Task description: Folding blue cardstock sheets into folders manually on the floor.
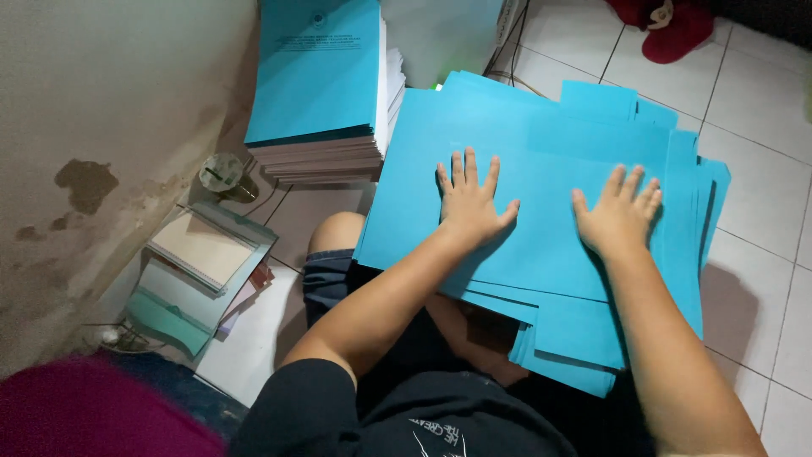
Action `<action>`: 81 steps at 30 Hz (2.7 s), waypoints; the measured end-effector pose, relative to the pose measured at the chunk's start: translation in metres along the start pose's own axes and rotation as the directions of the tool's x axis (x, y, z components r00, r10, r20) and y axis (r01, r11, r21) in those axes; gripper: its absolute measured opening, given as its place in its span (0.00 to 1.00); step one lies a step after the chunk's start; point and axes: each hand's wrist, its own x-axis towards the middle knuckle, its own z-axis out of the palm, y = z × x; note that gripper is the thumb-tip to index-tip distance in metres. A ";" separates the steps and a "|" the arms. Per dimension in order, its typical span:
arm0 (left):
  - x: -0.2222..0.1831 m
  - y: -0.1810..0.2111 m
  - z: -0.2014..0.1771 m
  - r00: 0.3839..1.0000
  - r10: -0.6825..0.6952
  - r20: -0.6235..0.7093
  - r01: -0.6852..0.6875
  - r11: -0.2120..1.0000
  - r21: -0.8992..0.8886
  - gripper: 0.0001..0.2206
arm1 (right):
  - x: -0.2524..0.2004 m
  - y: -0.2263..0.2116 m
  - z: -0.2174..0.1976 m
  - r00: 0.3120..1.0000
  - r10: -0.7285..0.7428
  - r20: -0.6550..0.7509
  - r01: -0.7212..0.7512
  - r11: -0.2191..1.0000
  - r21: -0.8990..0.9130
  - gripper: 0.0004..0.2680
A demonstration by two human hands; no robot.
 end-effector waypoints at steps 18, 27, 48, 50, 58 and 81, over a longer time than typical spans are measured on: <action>0.018 -0.001 0.008 0.990 -0.066 -0.124 0.062 0.997 -0.036 0.36 | -0.024 0.031 -0.017 0.989 -0.140 0.045 0.140 0.990 -0.006 0.33; 0.019 0.002 0.007 0.992 -0.115 -0.059 0.113 0.993 -0.029 0.40 | -0.077 0.056 -0.026 0.988 -0.127 0.092 0.132 0.990 -0.050 0.33; 0.030 0.004 0.020 0.987 0.036 -0.159 -0.034 0.999 0.018 0.35 | 0.004 0.012 -0.027 0.988 -0.150 0.046 0.150 0.989 -0.006 0.28; 0.029 0.006 0.015 0.986 0.028 -0.163 -0.028 1.000 0.000 0.36 | -0.015 0.035 -0.031 0.988 -0.137 0.073 0.137 0.991 0.012 0.31; 0.011 0.014 0.034 0.959 0.171 -0.228 -0.166 0.985 0.043 0.36 | -0.068 0.051 -0.022 0.986 -0.151 0.068 0.153 0.988 -0.025 0.32; 0.066 0.005 0.057 0.940 0.284 -0.192 -0.267 0.957 0.110 0.26 | 0.008 -0.073 0.021 0.943 -0.283 -0.174 0.274 0.959 -0.075 0.24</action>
